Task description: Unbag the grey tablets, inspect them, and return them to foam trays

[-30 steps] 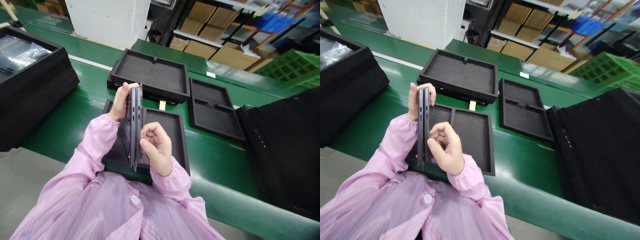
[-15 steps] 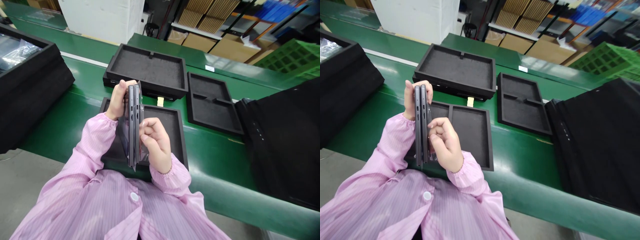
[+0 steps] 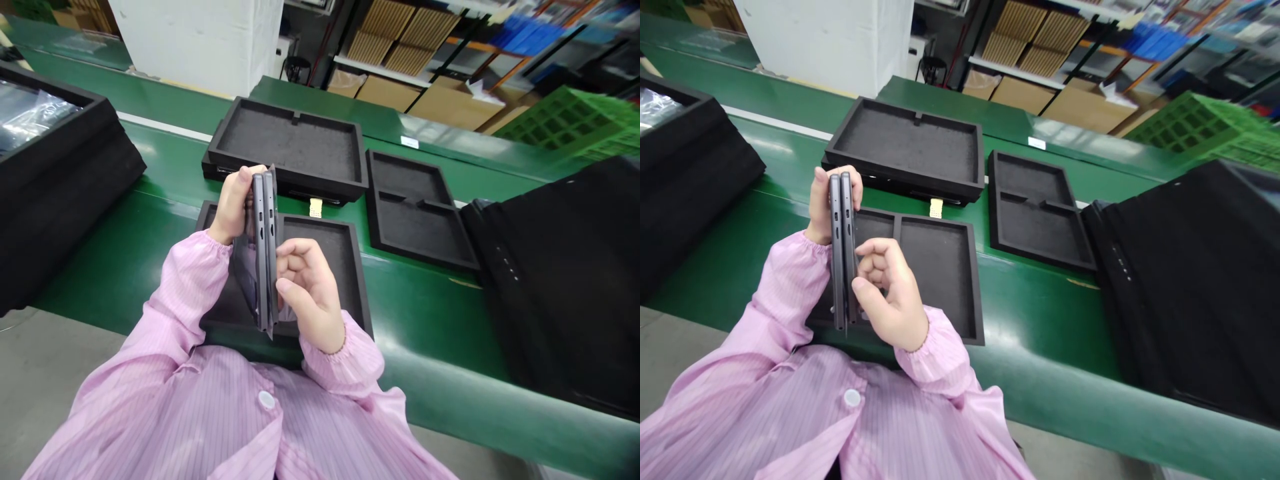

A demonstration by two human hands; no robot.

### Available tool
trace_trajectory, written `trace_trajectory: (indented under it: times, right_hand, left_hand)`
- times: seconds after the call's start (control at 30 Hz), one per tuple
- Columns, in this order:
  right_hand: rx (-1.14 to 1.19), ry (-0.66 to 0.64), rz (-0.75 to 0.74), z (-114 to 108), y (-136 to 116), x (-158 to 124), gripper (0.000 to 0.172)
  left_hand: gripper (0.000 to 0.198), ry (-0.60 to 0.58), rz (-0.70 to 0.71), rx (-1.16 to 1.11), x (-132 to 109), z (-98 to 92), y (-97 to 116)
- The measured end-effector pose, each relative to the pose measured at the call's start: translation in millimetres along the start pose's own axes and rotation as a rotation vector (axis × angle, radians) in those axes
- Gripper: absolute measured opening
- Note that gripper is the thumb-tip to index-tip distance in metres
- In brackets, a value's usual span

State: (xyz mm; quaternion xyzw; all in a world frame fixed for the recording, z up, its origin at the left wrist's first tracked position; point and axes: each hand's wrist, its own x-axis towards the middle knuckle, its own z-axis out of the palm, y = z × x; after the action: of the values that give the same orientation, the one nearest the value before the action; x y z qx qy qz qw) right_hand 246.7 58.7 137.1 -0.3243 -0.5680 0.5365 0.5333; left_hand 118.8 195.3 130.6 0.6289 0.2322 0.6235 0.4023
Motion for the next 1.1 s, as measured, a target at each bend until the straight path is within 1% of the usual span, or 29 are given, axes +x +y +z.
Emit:
trace_trajectory:
  times: [0.17, 0.33, 0.5, 0.63, 0.77, 0.9, 1.03, 1.1]
  right_hand:
    - [-0.067, 0.039, -0.011, -0.1, -4.8, 1.8, 0.026]
    - [-0.054, 0.062, -0.014, -1.4, -5.4, 3.2, 0.029]
    - [-0.093, 0.067, -0.011, -3.1, -5.2, 2.5, 0.032]
    - [-0.140, 0.070, -0.002, -4.7, -7.5, 1.3, 0.033]
    - [-0.159, 0.046, -0.042, -5.9, -9.2, -0.5, 0.039]
    - [-0.228, 0.139, -0.078, -8.7, -10.4, 0.5, 0.037]
    - [-0.343, 0.236, -0.170, -11.9, -12.1, 1.9, 0.033]
    - [-0.440, 0.302, -0.227, -13.5, -13.2, 1.7, 0.032]
  left_hand:
    - [0.071, 0.009, 0.014, 0.018, -0.2, 1.9, -5.2]
    - [0.072, 0.004, 0.017, 0.013, -1.6, 5.6, -7.1]
    - [0.066, -0.026, 0.041, 0.060, -4.3, 6.6, 1.8]
    - [0.062, -0.056, 0.023, 0.104, -7.2, 5.3, 7.2]
    - [0.063, -0.047, 0.068, 0.116, -9.0, 5.7, 11.2]
    - [0.060, -0.082, 0.041, 0.149, -10.3, 9.2, 15.6]
    - [0.057, -0.079, 0.099, 0.214, -12.9, 13.4, 15.6]
    - [0.055, -0.077, 0.102, 0.248, -14.5, 15.7, 15.0]
